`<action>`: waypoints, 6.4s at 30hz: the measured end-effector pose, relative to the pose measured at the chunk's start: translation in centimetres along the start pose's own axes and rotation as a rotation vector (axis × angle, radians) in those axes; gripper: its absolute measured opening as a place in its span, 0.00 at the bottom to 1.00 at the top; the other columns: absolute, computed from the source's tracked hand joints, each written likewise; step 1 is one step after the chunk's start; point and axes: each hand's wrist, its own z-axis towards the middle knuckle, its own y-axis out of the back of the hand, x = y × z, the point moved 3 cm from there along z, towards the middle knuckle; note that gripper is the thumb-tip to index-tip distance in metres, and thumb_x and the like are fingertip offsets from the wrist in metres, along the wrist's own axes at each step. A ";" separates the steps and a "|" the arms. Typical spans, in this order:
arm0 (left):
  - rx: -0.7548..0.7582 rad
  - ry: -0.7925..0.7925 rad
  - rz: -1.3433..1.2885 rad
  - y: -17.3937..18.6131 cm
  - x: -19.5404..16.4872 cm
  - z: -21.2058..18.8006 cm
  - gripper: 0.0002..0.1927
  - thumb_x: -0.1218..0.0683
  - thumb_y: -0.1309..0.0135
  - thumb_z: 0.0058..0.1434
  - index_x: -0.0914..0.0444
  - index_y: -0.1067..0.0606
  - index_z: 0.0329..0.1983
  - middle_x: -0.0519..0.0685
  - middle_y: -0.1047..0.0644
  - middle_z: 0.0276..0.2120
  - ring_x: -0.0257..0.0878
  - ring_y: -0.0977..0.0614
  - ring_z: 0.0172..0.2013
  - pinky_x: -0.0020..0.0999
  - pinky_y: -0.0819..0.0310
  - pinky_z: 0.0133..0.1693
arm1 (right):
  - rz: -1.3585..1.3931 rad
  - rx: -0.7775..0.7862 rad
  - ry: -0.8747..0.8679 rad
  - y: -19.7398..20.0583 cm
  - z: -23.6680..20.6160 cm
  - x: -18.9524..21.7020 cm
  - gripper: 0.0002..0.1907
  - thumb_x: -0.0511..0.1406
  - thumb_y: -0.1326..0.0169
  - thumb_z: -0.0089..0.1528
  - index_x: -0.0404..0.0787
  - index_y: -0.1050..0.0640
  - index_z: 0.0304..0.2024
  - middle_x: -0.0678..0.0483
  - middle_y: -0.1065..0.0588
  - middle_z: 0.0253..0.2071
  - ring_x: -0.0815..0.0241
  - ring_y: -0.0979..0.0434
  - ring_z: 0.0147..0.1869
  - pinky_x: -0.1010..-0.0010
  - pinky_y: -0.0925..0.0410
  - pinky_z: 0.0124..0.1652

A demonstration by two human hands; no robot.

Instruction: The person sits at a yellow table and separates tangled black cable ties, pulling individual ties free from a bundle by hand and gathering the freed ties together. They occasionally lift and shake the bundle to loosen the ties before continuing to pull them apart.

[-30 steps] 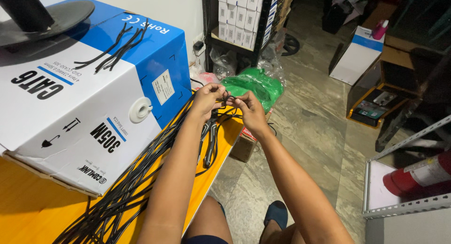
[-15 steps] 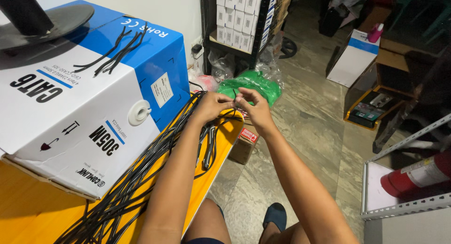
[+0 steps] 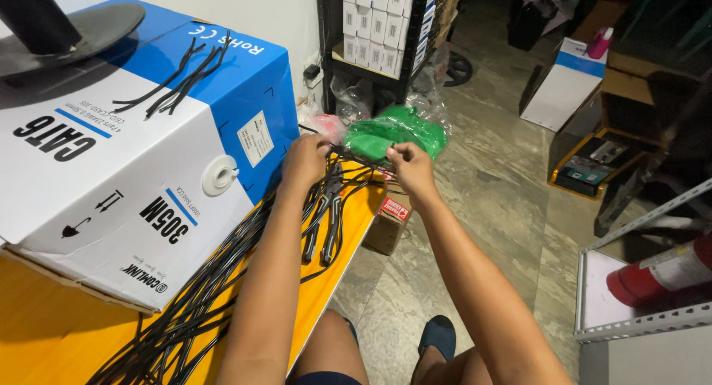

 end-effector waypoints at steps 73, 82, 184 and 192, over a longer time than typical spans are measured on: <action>0.561 0.219 -0.706 -4.8 -3.6 -0.9 0.13 0.51 0.45 0.69 0.65 0.20 0.46 0.46 0.18 0.32 0.30 0.21 0.27 0.27 0.29 0.30 | 0.460 0.115 -0.074 1.5 -0.7 2.5 0.10 0.37 0.42 0.62 0.45 0.25 0.45 0.60 0.23 0.40 0.69 0.27 0.35 0.68 0.27 0.42; 0.762 0.281 -0.795 -6.5 -3.3 -1.3 0.14 0.51 0.48 0.69 0.66 0.22 0.46 0.47 0.16 0.34 0.33 0.14 0.32 0.29 0.24 0.35 | 0.182 -0.148 0.163 1.2 -1.5 2.5 0.10 0.32 0.39 0.63 0.37 0.29 0.38 0.55 0.25 0.37 0.66 0.24 0.33 0.73 0.25 0.29; 0.185 -0.043 -0.458 -1.0 -9.3 -1.3 0.10 0.53 0.38 0.56 0.65 0.17 0.34 0.52 0.17 0.26 0.35 0.15 0.28 0.31 0.23 0.33 | -0.489 0.267 0.655 0.4 -2.9 7.2 0.11 0.22 0.40 0.55 0.36 0.27 0.36 0.53 0.26 0.35 0.60 0.23 0.40 0.69 0.27 0.36; 0.261 0.069 -0.675 -4.7 -5.7 -0.5 0.09 0.57 0.40 0.56 0.68 0.18 0.36 0.47 0.16 0.28 0.30 0.16 0.31 0.27 0.21 0.35 | -0.627 0.252 0.879 -0.2 -4.8 8.5 0.10 0.21 0.40 0.55 0.35 0.27 0.35 0.48 0.28 0.35 0.49 0.23 0.40 0.65 0.31 0.37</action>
